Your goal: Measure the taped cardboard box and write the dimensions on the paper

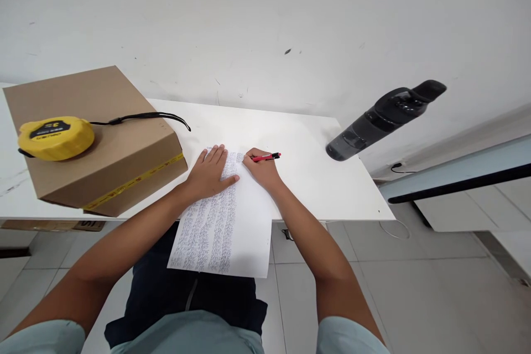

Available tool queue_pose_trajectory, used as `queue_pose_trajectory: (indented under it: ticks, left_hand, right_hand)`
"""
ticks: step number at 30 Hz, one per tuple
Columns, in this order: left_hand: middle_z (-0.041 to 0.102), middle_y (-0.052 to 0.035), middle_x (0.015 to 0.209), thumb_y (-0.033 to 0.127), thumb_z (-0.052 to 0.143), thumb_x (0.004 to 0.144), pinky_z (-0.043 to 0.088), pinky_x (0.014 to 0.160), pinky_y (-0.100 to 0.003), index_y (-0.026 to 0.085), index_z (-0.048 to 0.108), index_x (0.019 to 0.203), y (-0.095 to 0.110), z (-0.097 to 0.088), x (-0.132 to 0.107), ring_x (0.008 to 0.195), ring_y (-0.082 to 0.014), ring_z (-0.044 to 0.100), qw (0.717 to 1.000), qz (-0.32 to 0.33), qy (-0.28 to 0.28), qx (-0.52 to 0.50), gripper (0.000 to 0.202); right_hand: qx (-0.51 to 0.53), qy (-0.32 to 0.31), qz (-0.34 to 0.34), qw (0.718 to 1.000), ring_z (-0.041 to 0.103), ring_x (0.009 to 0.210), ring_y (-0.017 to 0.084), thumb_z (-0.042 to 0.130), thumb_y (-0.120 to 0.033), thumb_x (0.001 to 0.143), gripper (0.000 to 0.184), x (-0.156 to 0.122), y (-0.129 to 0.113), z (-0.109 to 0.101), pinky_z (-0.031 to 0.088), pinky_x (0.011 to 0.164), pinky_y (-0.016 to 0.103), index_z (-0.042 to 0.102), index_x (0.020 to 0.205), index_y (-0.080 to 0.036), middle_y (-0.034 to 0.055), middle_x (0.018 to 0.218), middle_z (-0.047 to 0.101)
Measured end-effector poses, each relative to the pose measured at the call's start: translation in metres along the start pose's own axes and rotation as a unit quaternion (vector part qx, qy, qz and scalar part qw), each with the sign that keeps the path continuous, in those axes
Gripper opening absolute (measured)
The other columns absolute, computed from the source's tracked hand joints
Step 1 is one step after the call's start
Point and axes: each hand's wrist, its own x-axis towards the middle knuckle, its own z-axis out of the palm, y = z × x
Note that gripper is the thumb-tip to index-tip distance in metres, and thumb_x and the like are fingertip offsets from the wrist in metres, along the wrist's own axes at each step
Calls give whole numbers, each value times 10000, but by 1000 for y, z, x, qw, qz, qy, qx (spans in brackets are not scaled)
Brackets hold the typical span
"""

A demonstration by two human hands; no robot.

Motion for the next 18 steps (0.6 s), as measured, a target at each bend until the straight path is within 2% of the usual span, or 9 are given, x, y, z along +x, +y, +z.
queue_pose_trajectory:
  ticks: [5,9,12,14,16,18]
  left_hand:
    - [165,-182,1735,703,349,977,109,1335,-511,60,226,1622,-1,3,0,1634,-318,131,1000,4,19,-1,919]
    - [197,-195,1726,681,412,973,137,1330,-519,70,267,1608,1,-1,1,1628,-331,155,1000,-7,15,-2,893]
    - [182,-190,1731,565,465,997,177,1326,-510,80,363,1567,7,-10,-5,1630,-334,141,998,17,49,20,755]
    - [176,-123,1744,445,426,1032,143,1340,-505,160,418,1549,13,-20,-19,1636,-296,131,991,84,88,50,590]
    - [234,-28,1738,433,394,1045,87,1350,-539,292,430,1546,19,-33,-45,1636,-272,140,981,132,123,78,522]
    - [323,26,1707,548,440,1016,71,1337,-618,397,419,1536,22,-50,-80,1632,-303,148,975,99,175,98,543]
  right_hand:
    - [-6,-4,-9,1000,516,688,183,589,-351,769,160,1,2,0,411,663,332,597,659,-235,-10,669,605]
    - [-9,14,-10,1000,509,674,179,594,-331,763,162,2,5,2,405,653,325,559,633,-239,-19,649,577]
    - [1,50,-6,999,554,720,189,587,-364,804,172,0,7,1,435,704,331,584,689,-236,-9,697,603]
    - [13,86,-3,996,585,770,199,565,-427,861,215,-2,9,-2,458,762,344,625,798,-231,8,776,641]
    - [14,114,0,993,594,773,205,583,-491,882,275,-4,11,-5,468,788,357,657,920,-229,17,818,653]
    - [-9,127,-17,992,597,767,217,611,-514,886,326,-6,16,-10,475,801,374,671,1032,-229,26,836,657]
